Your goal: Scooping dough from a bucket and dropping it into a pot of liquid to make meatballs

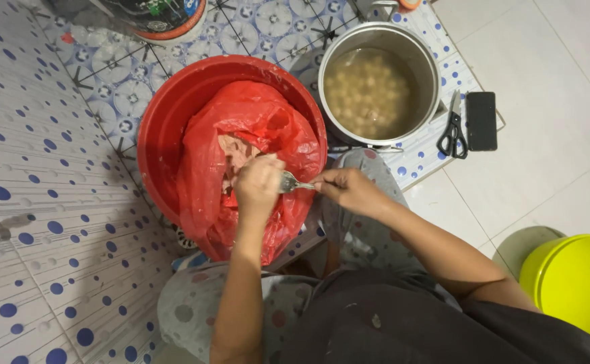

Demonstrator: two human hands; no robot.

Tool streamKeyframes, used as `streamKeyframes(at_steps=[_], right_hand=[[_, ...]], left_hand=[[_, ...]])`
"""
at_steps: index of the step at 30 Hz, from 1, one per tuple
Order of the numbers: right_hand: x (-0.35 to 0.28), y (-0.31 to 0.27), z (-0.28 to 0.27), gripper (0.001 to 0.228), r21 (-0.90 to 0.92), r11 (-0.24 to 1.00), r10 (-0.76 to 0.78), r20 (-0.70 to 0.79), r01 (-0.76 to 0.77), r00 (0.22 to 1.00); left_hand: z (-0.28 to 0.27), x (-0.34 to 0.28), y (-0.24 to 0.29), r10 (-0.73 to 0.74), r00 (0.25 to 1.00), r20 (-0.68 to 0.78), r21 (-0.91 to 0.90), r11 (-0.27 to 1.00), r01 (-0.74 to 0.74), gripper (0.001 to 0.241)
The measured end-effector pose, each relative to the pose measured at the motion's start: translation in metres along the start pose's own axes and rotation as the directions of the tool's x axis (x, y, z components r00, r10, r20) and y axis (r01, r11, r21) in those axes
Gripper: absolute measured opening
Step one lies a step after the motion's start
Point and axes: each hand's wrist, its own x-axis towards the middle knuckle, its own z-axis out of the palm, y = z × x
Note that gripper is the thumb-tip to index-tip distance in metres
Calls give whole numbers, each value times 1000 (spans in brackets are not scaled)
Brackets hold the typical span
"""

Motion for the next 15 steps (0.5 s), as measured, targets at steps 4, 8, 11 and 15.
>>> streamKeyframes(at_steps=[4,8,11,15], right_hand=[[-23,2,-7,22,-270,962,31,-31,-39,999],[-39,40,-8,21,-191,982,-27,-161,-4,987],[-56,72,-4,22,-54,999,-11,-214,-1,977],[-82,110,-7,23,184,983,32,-276,21,961]], left_hand=[[-7,9,3,-661,750,-12,-392,693,605,19],[-7,-5,-36,-831,552,69,-486,455,746,27],[-17,-12,-35,-876,482,-38,-341,464,817,35],[-39,12,-10,-491,871,-12,325,822,468,19]])
